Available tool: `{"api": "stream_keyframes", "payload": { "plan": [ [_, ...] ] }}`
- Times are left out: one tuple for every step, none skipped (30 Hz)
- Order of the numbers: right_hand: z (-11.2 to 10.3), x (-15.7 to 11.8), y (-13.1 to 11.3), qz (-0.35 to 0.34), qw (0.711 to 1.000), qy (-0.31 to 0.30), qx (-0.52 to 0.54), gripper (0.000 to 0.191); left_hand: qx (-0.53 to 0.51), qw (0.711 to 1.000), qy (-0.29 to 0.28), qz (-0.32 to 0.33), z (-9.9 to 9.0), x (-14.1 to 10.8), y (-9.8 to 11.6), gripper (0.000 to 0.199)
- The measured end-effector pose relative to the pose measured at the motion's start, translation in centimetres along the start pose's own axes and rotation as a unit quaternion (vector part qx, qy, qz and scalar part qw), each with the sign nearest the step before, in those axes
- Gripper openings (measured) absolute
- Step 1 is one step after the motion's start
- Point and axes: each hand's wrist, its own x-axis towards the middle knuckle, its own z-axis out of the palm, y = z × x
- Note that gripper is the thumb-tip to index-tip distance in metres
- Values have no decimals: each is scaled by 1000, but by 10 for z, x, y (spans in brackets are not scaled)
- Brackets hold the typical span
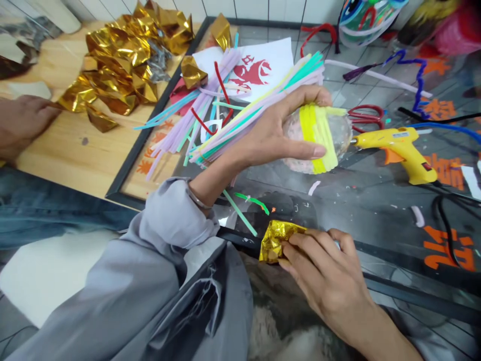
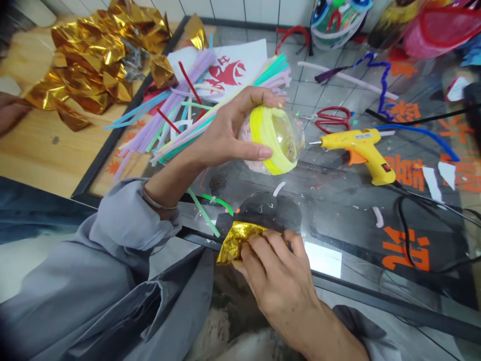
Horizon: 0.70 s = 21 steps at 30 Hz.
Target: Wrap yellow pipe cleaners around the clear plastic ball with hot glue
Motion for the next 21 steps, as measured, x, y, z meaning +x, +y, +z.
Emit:
{"api": "stream_keyframes", "payload": {
  "plan": [
    [-1, 3, 0, 13, 1000, -2, 22, 16, 8, 1000, 6, -7, 0, 0, 0, 70],
    [-1, 7, 0, 28, 999, -5, 41, 14, 15, 1000, 13, -12, 1, 0, -1, 71],
    [-1, 9, 0, 49, 997, -7, 54, 12, 19, 1000, 19, -14, 1, 0, -2, 71],
    [0, 11, -1, 69, 996, -8, 62, 12, 20, 999, 22, -13, 2, 0, -2, 72],
    [1, 12, -1, 89, 994, -12, 62, 17, 17, 1000, 23, -9, 2, 0, -3, 72],
    [2, 13, -1, 109, 992, -17, 58, 26, 12, 1000, 19, -3, 2, 0, -3, 72],
    [3, 14, -1, 126, 990, -23, 52, 38, 5, 1000, 14, 0, 2, 1, -3, 73],
    [4, 15, -1, 137, 989, -26, 42, 48, -4, 1000, 11, 2, 2, 1, -4, 72],
    [5, 15, -1, 143, 989, -26, 25, 54, -13, 1000, 10, 0, 2, 1, -4, 72],
    [5, 16, 0, 147, 989, -25, 1, 56, -21, 1000, 10, -4, 2, 2, -4, 71],
    [5, 18, 1, 149, 988, -24, -29, 55, -29, 999, 12, -8, 2, 2, -4, 70],
    [4, 19, 2, 148, 987, -24, -60, 52, -36, 999, 15, -10, 2, 2, -5, 69],
    [4, 21, 3, 148, 985, -27, -88, 48, -42, 999, 15, -10, 2, 2, -5, 68],
    [3, 22, 4, 149, 983, -32, -107, 44, -46, 999, 15, -7, 2, 2, -6, 67],
    [2, 23, 5, 150, 981, -37, -115, 39, -48, 999, 14, -3, 3, 2, -7, 66],
    [1, 24, 6, 151, 981, -41, -112, 33, -49, 999, 13, 3, 3, 3, -8, 65],
    [0, 24, 6, 152, 982, -46, -99, 26, -48, 999, 12, 9, 3, 3, -9, 65],
    [0, 25, 7, 154, 984, -51, -79, 21, -44, 999, 11, 15, 2, 3, -9, 65],
    [0, 25, 7, 157, 985, -55, -54, 18, -40, 999, 10, 19, 2, 3, -10, 65],
    [0, 25, 7, 160, 985, -59, -28, 17, -34, 999, 9, 23, 2, 4, -10, 65],
    [0, 25, 7, 165, 984, -62, -3, 18, -29, 999, 8, 27, 1, 4, -10, 66]
  ]
}}
